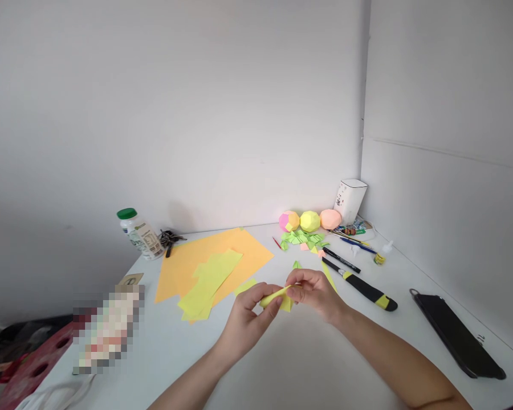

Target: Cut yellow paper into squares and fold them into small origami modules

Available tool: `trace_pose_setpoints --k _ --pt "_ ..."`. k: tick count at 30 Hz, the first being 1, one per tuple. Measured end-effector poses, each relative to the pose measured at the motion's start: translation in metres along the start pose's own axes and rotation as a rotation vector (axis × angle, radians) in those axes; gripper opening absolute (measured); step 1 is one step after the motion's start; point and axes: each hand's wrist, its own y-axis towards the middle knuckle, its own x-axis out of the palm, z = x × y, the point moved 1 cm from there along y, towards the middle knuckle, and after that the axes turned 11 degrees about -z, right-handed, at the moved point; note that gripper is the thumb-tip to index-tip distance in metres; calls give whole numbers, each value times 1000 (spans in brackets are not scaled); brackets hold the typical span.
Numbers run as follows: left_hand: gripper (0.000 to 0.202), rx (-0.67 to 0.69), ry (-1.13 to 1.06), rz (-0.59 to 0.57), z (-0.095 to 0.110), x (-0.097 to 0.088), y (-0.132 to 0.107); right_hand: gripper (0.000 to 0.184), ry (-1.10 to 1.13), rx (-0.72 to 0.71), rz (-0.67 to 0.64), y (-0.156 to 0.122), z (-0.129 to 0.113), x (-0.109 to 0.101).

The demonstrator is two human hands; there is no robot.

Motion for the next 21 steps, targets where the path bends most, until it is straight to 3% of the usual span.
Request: trace_pose_setpoints --k 21 --pt "27 17 56 -47 3 -1 -1 10 29 -32 -17 -1 7 -4"
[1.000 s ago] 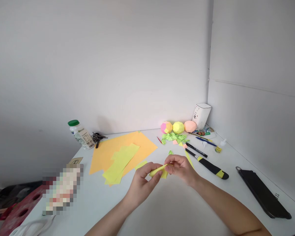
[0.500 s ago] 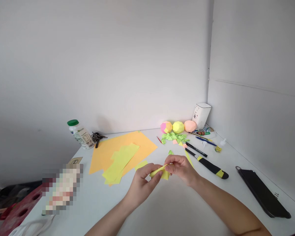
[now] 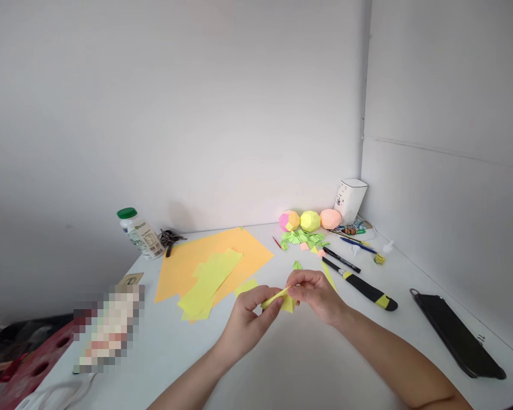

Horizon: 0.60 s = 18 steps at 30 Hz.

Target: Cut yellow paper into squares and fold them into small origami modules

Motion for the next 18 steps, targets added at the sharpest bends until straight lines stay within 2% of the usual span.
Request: trace_pose_setpoints --k 12,18 --pt "31 -72 -22 45 -3 0 1 16 -12 -23 35 0 0 2" --pt "31 -89 -38 44 -4 1 1 21 -102 -39 42 -1 -6 6"
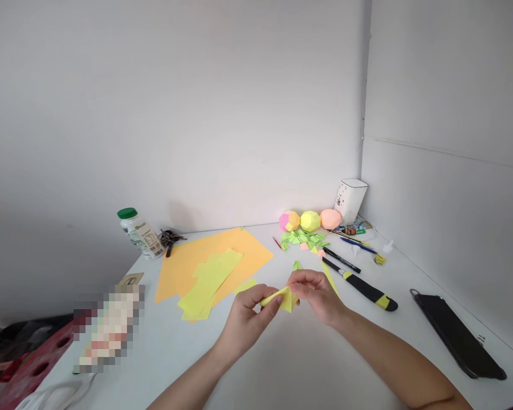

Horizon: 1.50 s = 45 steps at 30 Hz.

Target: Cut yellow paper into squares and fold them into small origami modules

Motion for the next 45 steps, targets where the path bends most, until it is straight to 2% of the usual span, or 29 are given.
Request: trace_pose_setpoints --k 5,13,20,24,28,31,36,40,45 --pt "34 -2 4 11 -1 0 1 23 -87 -17 22 -1 0 0" --pt "33 -21 -33 3 1 0 1 31 -36 -18 5 -2 9 -3" --pt "33 -37 -2 4 -3 0 2 22 -166 -19 -19 -2 8 0" --pt "20 44 -27 53 -6 0 2 24 -120 11 16 -3 7 2" --pt "19 86 -56 136 -12 -1 2 23 -112 -12 31 -3 7 2" --pt "20 71 -101 171 -15 -2 2 20 -155 -30 26 -4 8 2" --pt "23 62 -162 152 -15 -2 3 18 -277 -92 -20 -5 12 1" --pt "29 26 -220 201 -15 -2 4 18 -292 -84 -6 -5 16 -1" --pt "31 -55 -291 193 -12 -4 4 17 -287 -93 7 -6 16 -2"
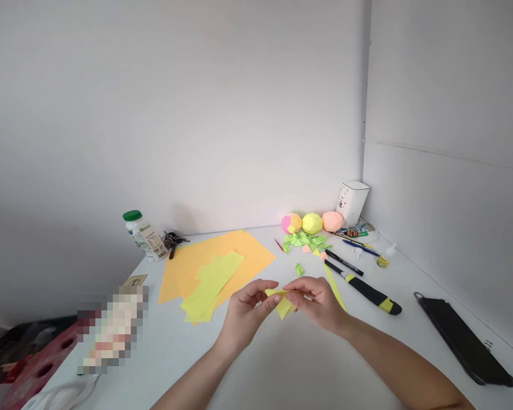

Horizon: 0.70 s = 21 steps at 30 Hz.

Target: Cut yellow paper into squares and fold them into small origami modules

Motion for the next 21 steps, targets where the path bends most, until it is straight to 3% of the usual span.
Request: trace_pose_setpoints --k 21 --pt "20 28 -108 -34 3 1 0 14 -3 -19 -14 1 -9 2"
